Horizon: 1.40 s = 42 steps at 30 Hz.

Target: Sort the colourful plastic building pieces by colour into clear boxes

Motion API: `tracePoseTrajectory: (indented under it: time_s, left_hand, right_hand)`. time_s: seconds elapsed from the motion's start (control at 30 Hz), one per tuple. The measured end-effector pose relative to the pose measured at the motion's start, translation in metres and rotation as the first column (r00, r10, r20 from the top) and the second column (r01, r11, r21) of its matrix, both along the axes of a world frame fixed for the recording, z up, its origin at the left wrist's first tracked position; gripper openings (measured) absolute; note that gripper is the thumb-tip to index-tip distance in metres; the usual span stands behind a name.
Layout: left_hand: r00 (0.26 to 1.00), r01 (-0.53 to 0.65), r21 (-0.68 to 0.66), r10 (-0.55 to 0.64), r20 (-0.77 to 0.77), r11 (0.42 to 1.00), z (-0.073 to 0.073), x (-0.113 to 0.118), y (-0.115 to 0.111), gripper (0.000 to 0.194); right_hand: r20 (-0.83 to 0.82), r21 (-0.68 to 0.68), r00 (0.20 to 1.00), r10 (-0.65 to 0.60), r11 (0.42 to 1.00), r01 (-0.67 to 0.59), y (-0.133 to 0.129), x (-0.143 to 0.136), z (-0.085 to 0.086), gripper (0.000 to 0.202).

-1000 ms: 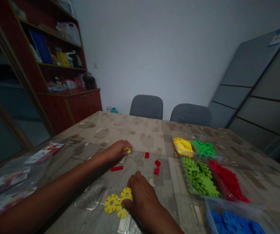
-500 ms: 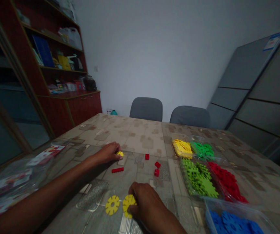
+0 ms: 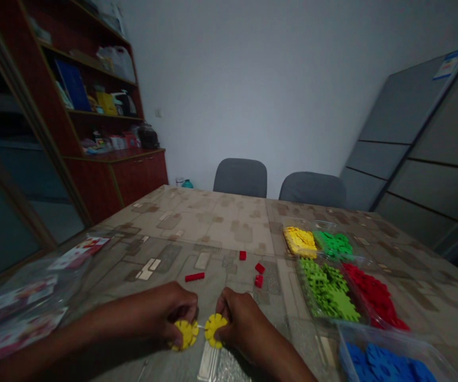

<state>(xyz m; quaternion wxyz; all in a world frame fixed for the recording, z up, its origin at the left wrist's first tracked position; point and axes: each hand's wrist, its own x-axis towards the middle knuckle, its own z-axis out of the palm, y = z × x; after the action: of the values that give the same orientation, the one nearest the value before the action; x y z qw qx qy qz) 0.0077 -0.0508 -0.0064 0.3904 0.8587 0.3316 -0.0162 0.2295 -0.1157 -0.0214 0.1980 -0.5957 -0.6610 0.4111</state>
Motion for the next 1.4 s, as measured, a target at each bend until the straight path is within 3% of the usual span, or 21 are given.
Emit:
tracePoseTrajectory:
  time_s: [0.13, 0.23, 0.33, 0.47, 0.6, 0.77, 1.0, 1.1, 1.2, 1.23, 1.4]
  left_hand:
    - [0.994, -0.092, 0.136, 0.098, -0.040, 0.986, -0.014, 0.001, -0.013, 0.030]
    - [0.996, -0.071, 0.241, 0.084, -0.042, 0.968, -0.005, -0.002, -0.009, 0.027]
    - [0.994, -0.094, 0.255, 0.103, -0.021, 0.962, 0.006, -0.009, 0.001, 0.016]
    - [0.982, -0.174, 0.357, 0.189, -0.006, 0.918, 0.008, -0.016, 0.017, 0.012]
    - [0.979, -0.192, 0.370, 0.205, 0.005, 0.909, 0.001, -0.018, 0.024, 0.012]
    - [0.980, -0.180, 0.369, 0.198, -0.011, 0.912, -0.002, -0.017, 0.024, 0.013]
    - [0.982, -0.176, 0.388, 0.189, 0.004, 0.905, -0.007, -0.020, 0.030, 0.017]
    - [0.977, -0.193, 0.396, 0.215, -0.011, 0.898, -0.011, -0.023, 0.032, 0.018]
    - [0.978, -0.194, 0.385, 0.208, 0.007, 0.902, -0.014, -0.023, 0.033, 0.016]
    - [0.979, -0.194, 0.382, 0.203, 0.017, 0.904, -0.015, -0.023, 0.033, 0.016]
    - [0.981, -0.185, 0.365, 0.195, 0.009, 0.913, -0.015, -0.021, 0.033, 0.016]
  right_hand:
    - [-0.016, 0.004, 1.000, 0.007, 1.000, -0.007, 0.002, 0.008, -0.005, 0.024]
    - [-0.162, -0.033, 0.987, 0.023, 0.999, -0.029, -0.001, 0.005, -0.002, 0.018]
    - [-0.265, -0.082, 0.964, 0.037, 0.995, -0.061, -0.005, -0.013, 0.004, 0.024]
    - [-0.031, 0.016, 0.996, 0.082, 0.997, -0.082, -0.010, -0.042, 0.004, 0.033]
    - [0.186, 0.080, 0.981, 0.063, 0.994, -0.079, -0.014, -0.050, 0.003, 0.040]
    - [0.218, 0.061, 0.974, 0.057, 0.996, -0.072, -0.014, -0.047, 0.006, 0.043]
    - [0.165, -0.098, 0.976, 0.145, 0.987, -0.130, -0.016, -0.054, 0.014, 0.048]
    - [0.121, 0.008, 0.990, 0.078, 0.997, -0.079, -0.012, -0.032, 0.027, 0.039]
    - [0.202, 0.222, 0.975, -0.095, 0.974, 0.049, 0.006, 0.019, 0.047, 0.031]
    - [0.275, 0.310, 0.942, -0.191, 0.945, 0.101, 0.015, 0.041, 0.053, 0.029]
    - [0.392, 0.409, 0.793, -0.466, 0.860, 0.304, 0.059, 0.149, 0.074, 0.020]
